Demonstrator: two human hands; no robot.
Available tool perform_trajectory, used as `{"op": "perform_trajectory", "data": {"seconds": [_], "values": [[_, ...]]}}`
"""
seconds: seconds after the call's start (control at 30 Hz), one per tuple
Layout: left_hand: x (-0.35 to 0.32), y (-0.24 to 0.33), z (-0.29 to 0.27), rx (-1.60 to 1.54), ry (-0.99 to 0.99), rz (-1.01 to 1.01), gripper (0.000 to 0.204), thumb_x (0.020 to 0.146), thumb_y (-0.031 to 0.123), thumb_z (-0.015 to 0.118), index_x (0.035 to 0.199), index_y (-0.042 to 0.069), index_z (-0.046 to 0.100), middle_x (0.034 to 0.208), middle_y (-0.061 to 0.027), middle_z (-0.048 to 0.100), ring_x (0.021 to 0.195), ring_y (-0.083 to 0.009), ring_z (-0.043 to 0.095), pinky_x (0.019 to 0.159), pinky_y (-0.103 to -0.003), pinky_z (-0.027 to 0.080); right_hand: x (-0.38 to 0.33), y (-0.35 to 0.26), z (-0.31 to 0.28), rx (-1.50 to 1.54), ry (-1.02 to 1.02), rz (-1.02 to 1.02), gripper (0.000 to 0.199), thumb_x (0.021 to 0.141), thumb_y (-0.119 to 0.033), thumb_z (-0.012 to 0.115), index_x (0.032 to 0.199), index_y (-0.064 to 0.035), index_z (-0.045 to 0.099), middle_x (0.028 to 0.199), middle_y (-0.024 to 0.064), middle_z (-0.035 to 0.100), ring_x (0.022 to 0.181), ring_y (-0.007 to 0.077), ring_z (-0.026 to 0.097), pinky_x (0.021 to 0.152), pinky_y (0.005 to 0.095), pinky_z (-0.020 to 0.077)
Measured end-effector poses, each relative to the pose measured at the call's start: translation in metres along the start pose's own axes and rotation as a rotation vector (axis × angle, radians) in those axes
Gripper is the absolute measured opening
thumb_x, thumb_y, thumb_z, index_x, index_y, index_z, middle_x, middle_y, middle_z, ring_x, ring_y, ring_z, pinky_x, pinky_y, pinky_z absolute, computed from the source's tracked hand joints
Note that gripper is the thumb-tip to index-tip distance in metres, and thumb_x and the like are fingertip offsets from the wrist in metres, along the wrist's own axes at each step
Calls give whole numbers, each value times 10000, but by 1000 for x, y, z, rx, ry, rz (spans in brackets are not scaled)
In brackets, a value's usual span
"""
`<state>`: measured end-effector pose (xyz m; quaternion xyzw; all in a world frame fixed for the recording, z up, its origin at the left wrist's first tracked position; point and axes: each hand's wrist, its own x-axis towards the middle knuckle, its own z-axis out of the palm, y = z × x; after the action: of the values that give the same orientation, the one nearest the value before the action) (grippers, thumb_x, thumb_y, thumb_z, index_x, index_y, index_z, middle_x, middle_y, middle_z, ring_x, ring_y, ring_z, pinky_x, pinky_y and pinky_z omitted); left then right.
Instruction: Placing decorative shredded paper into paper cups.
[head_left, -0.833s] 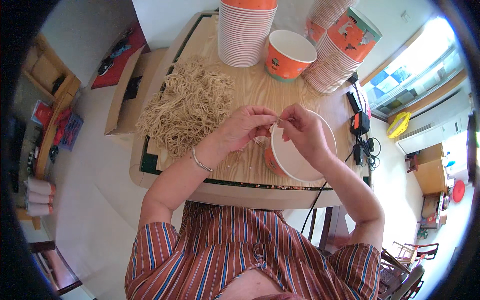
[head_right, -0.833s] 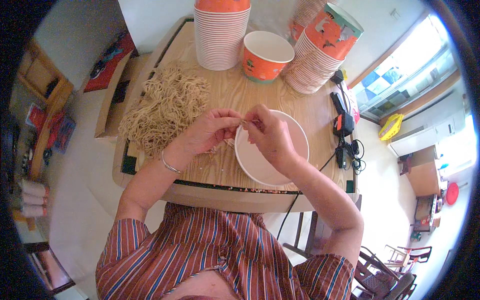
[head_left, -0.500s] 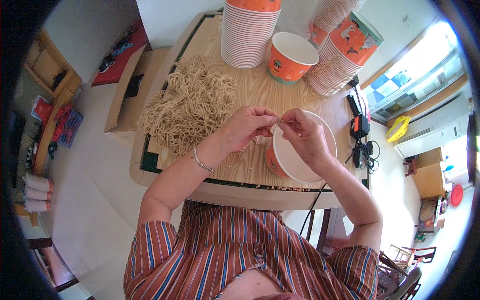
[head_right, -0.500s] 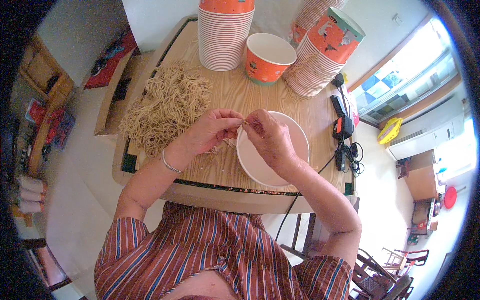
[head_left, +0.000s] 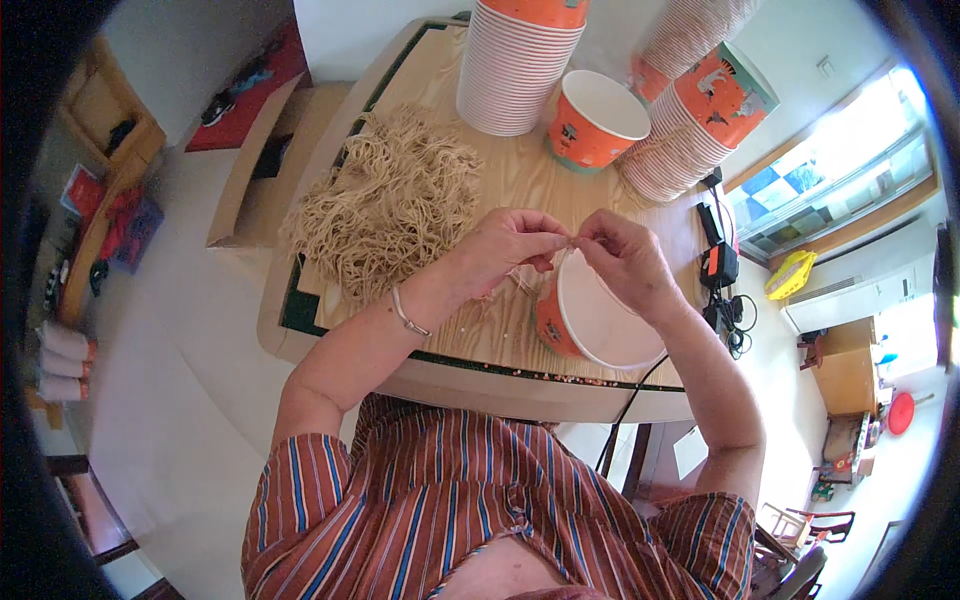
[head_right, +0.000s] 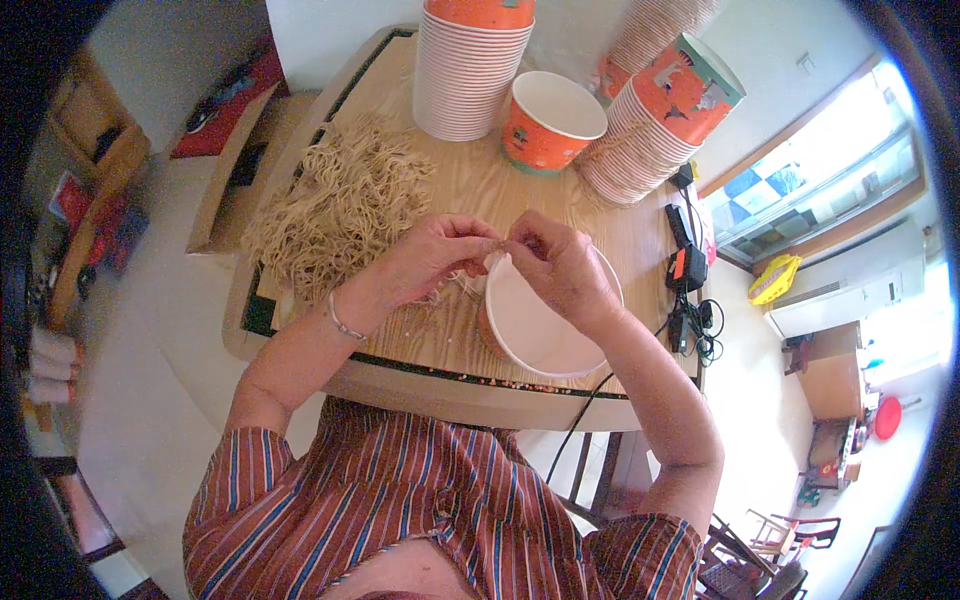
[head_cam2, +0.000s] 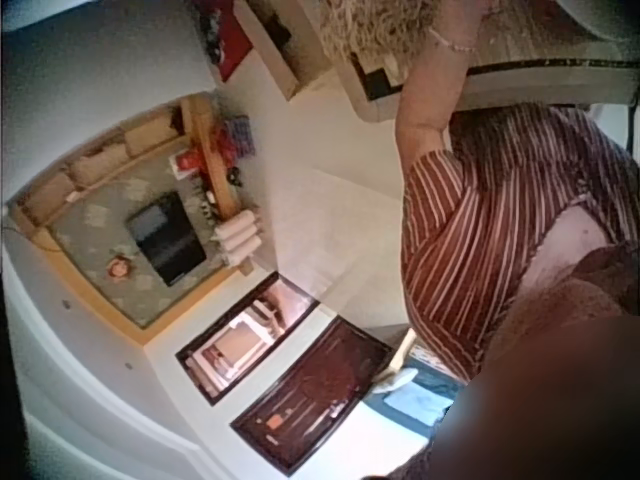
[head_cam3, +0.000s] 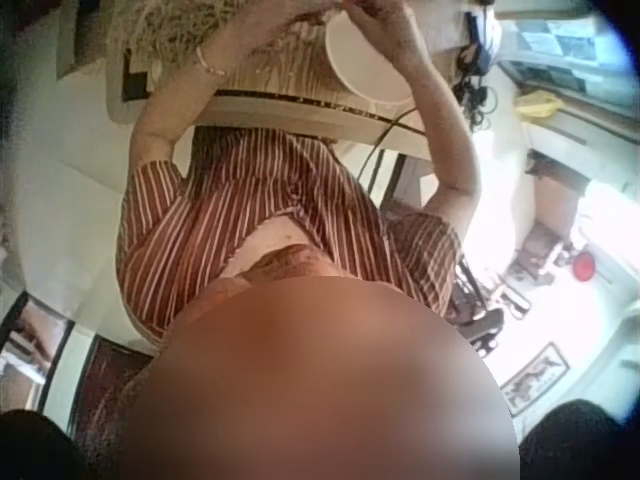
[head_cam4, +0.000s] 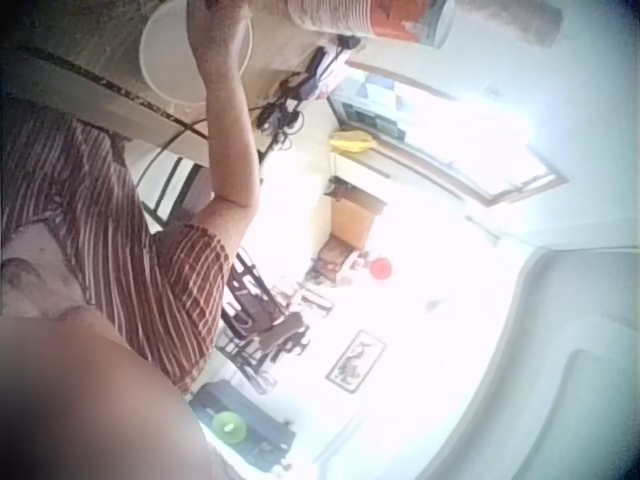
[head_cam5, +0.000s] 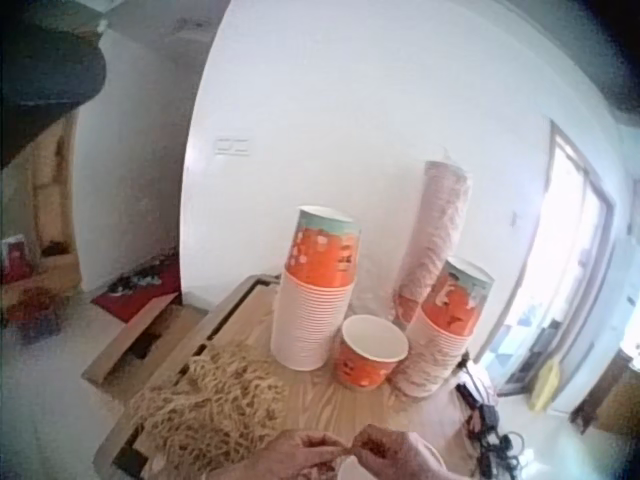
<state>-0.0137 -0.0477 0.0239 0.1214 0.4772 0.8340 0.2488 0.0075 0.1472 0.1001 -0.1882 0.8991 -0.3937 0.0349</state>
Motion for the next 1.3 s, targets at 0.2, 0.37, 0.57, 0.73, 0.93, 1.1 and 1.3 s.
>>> {"op": "perform_trajectory", "data": {"seconds": [0.2,0.37,0.57,0.73,0.93,1.1,1.3], "values": [[-5,1,1,30,-15,3,158,893,97,681,1024,10,674,902,-14,669,794,-93,619,724,-237,517,3,-3,-2,-62,1,54,127,882,-129,634,912,-10,599,717,95,601,658,147,553,636,312,477],[-6,2,2,79,-46,31,155,889,91,683,1024,23,648,902,-13,656,802,-100,619,722,-237,515,4,-4,0,-42,-19,44,125,882,-125,630,908,-8,597,709,88,592,656,132,541,628,310,472],[-5,-2,0,64,-48,51,133,884,92,690,998,32,654,880,-13,650,778,-95,608,703,-231,510,5,0,0,40,-31,38,120,884,-113,635,889,-2,591,691,69,579,652,101,520,605,295,459],[-2,-11,-6,50,-41,68,122,894,102,682,989,31,654,881,-6,651,773,-94,605,702,-231,510,6,-7,-2,-10,-28,38,115,882,-101,634,872,3,585,681,60,572,643,98,512,595,292,454],[-3,-21,-4,141,9,99,110,914,108,661,993,34,643,862,6,641,763,-84,596,697,-232,506,4,-20,-6,-103,-54,19,99,858,-85,638,863,-2,584,666,61,554,630,97,503,587,292,454],[-8,-29,4,236,100,96,100,920,117,657,983,48,622,845,20,627,773,-74,593,697,-234,508,5,-27,-6,-142,-86,-5,69,835,-49,631,822,-4,579,656,44,547,630,84,501,583,272,447],[-16,-35,21,500,213,395,92,925,79,623,967,7,583,872,-36,596,791,-115,590,698,-270,508,11,-24,-6,133,-109,134,75,823,-53,633,803,-1,582,666,-8,547,643,72,498,589,253,440]]}}
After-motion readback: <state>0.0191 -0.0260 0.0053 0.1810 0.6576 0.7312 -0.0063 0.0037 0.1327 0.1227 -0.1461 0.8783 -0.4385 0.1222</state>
